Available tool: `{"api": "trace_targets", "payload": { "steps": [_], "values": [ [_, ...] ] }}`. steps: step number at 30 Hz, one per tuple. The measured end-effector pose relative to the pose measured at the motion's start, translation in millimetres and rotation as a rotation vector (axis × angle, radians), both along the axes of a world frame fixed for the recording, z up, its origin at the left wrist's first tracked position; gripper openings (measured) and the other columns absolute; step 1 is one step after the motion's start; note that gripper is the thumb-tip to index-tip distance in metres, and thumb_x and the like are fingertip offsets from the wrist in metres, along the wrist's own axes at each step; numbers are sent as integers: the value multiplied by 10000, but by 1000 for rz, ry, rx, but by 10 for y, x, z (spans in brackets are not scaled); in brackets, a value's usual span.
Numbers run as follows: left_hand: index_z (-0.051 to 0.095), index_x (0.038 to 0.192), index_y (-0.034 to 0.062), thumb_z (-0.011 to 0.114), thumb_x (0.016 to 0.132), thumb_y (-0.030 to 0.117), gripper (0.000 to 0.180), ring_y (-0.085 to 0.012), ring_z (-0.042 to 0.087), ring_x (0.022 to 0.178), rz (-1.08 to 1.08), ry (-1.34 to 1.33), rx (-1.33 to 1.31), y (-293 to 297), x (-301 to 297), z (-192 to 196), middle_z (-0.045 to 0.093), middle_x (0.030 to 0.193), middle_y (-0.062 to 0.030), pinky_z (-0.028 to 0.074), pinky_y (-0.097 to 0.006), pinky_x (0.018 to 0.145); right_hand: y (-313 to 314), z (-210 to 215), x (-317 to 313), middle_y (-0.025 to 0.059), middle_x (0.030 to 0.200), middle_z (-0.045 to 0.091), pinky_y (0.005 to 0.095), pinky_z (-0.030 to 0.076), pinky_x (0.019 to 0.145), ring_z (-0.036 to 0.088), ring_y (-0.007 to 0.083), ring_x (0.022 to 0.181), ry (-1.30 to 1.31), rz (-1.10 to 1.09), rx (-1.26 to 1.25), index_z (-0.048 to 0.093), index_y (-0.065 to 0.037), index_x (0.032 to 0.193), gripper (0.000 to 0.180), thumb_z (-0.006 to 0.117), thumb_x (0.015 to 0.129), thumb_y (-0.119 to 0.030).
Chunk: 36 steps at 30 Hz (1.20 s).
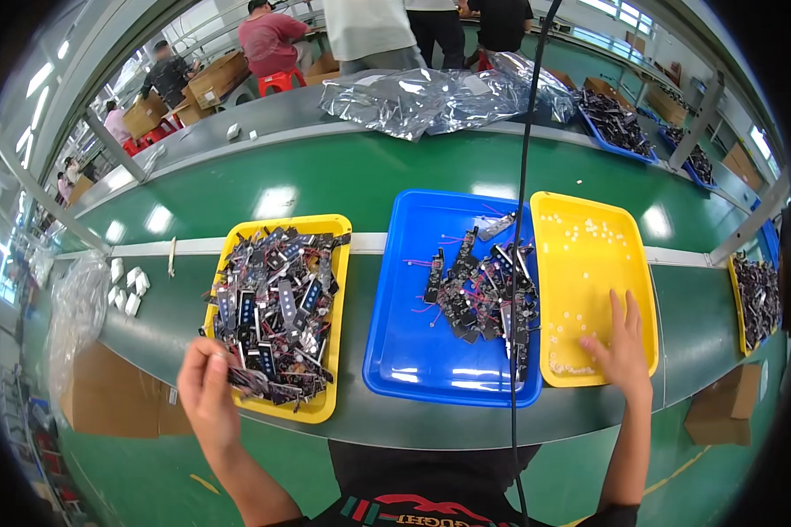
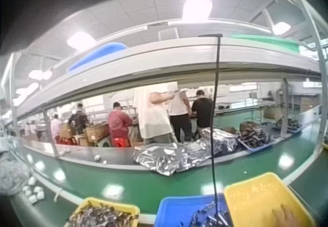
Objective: The person picks up small white plastic components from a yellow tray and attaches them to circuit boards taken from a blue tray. The person handles the boards and components by hand, placing the assembled units into a yellow bin to the left.
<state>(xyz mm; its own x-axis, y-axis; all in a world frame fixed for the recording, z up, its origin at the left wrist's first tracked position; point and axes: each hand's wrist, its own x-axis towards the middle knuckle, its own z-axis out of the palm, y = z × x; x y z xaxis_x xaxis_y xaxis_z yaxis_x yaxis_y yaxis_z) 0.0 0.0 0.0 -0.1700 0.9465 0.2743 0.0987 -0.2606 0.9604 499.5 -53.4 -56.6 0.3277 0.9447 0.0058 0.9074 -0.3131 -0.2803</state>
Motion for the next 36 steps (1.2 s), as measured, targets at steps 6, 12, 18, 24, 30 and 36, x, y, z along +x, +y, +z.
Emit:
{"api": "trace_targets", "payload": {
  "steps": [6, 12, 18, 24, 30, 36],
  "values": [
    [531, 928, 50, 477, 967, 158, 127, -38, 442, 672, 368, 190, -23, 165, -646, -224, 504, 808, 15, 372, -185, 556, 501, -160, -93, 281, 1486, 147, 502, 103, 1119, 112, 428, 1389, -182, -15, -131, 281, -48, 1430, 722, 446, 905, -514],
    [542, 925, 51, 489, 959, 171, 136, -37, 442, 688, 528, -24, 42, -24, -687, -584, 502, 806, 23, 350, -185, 555, 509, -266, -45, 244, 1497, 161, 501, 101, 1119, 132, 404, 1390, -185, 253, 36, 264, -62, 1444, 656, 456, 925, -413],
    [573, 928, 61, 524, 945, 178, 128, -38, 444, 656, 608, -33, 93, -125, -1056, -389, 493, 760, 36, 315, -182, 537, 882, -338, 382, 218, 1490, 208, 455, 127, 1125, 189, 370, 1381, -237, 257, 102, 286, -86, 1440, 571, 419, 956, -357],
    [584, 922, 52, 558, 926, 183, 134, -31, 483, 665, 564, 33, -20, -323, -1027, -223, 562, 786, 26, 332, -176, 554, 1533, -435, 582, 214, 1468, 254, 430, 192, 1109, 250, 382, 1354, -119, 151, 82, 322, -82, 1421, 539, 391, 972, -374],
    [563, 931, 48, 585, 895, 167, 126, -44, 476, 741, 265, 101, -39, -316, -581, -223, 557, 822, 25, 340, -182, 616, 1543, -500, 515, 215, 1450, 278, 456, 221, 1091, 285, 381, 1333, -124, 227, 212, 372, -81, 1389, 545, 407, 959, -413],
    [558, 937, 10, 554, 912, 95, 89, -56, 450, 768, 43, 285, -24, 514, -177, 241, 533, 827, 26, 369, -198, 722, 1737, -493, 479, 256, 1384, 335, 477, 255, 1067, 345, 408, 1276, -190, 79, 277, 428, -63, 1333, 563, 462, 922, -447]
  ]
}}
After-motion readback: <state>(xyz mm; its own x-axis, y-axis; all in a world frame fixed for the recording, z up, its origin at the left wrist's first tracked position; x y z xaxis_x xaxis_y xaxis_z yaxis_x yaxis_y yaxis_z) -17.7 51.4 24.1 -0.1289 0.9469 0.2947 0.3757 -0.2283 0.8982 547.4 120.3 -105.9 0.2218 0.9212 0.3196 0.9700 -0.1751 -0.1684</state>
